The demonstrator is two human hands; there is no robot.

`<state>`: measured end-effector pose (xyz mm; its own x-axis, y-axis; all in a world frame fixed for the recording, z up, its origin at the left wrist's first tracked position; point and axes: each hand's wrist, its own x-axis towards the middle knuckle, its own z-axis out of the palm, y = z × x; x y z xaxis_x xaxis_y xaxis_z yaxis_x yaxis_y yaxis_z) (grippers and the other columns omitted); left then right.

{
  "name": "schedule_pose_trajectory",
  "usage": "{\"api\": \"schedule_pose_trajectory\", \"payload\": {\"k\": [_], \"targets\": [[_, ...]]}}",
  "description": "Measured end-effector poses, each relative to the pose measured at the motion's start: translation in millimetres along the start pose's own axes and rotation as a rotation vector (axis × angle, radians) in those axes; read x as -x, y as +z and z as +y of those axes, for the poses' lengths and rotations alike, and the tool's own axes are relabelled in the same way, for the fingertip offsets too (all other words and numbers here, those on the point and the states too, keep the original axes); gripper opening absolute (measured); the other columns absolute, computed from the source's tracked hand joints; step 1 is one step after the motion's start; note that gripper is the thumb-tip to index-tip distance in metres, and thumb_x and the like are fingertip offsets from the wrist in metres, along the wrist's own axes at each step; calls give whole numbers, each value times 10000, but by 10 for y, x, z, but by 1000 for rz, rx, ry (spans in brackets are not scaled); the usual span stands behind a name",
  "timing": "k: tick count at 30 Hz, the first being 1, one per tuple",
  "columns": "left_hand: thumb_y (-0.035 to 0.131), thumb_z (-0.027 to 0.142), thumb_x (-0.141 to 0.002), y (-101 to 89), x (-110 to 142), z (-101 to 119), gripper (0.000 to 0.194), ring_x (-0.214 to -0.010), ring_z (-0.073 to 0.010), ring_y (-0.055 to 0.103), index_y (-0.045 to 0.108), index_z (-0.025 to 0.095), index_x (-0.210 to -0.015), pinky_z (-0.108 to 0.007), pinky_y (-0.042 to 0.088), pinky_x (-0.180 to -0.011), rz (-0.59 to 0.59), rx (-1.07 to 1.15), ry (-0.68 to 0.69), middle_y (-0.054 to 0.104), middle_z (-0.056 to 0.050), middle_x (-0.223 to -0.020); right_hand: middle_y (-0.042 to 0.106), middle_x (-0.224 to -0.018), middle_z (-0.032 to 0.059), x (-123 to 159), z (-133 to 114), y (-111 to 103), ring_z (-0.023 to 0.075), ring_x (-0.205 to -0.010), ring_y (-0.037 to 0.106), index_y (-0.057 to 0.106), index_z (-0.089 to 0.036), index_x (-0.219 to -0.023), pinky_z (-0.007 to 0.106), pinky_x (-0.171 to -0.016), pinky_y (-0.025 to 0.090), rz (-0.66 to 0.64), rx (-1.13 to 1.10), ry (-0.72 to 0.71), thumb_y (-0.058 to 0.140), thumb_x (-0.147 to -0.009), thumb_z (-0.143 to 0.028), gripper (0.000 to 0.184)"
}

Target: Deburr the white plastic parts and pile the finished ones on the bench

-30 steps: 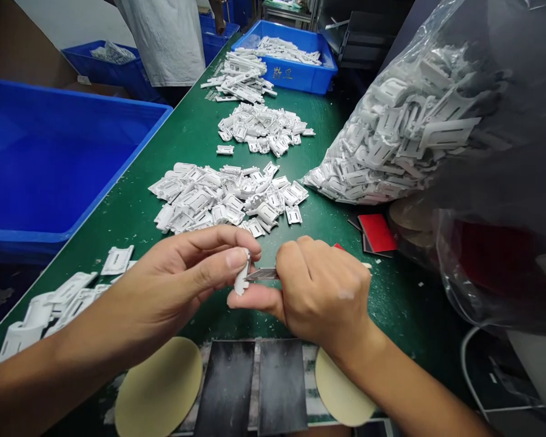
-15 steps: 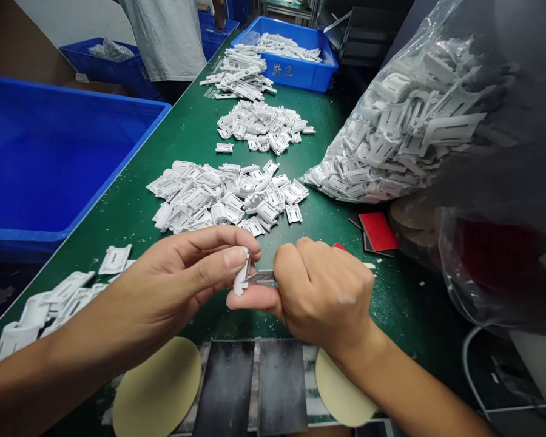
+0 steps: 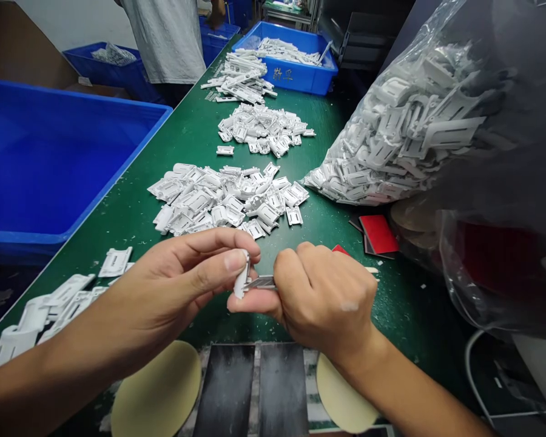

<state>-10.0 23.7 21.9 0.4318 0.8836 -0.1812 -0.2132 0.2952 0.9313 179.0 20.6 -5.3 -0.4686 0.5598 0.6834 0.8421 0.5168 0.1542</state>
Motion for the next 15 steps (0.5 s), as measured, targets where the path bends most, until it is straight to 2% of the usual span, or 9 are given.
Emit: {"api": "schedule_pose_trajectory", "payload": {"k": [9, 15], "targets": [[658, 332, -922, 6, 5, 4, 115, -849, -98, 574, 740, 262, -962, -196, 467, -771, 25, -1, 0, 660, 29, -923, 344, -501, -32, 18, -8, 0, 118, -490, 273, 428, -204, -559, 337, -518, 167, 25, -1, 1, 329, -991, -629, 614], [655, 329, -926, 5, -2, -21, 107, -856, -84, 577, 737, 273, -965, -169, 469, -779, 25, 6, 2, 655, 39, -921, 350, -487, -30, 17, -8, 3, 125, -483, 264, 424, -210, -556, 336, -516, 170, 24, -5, -4, 337, -995, -613, 603]]}}
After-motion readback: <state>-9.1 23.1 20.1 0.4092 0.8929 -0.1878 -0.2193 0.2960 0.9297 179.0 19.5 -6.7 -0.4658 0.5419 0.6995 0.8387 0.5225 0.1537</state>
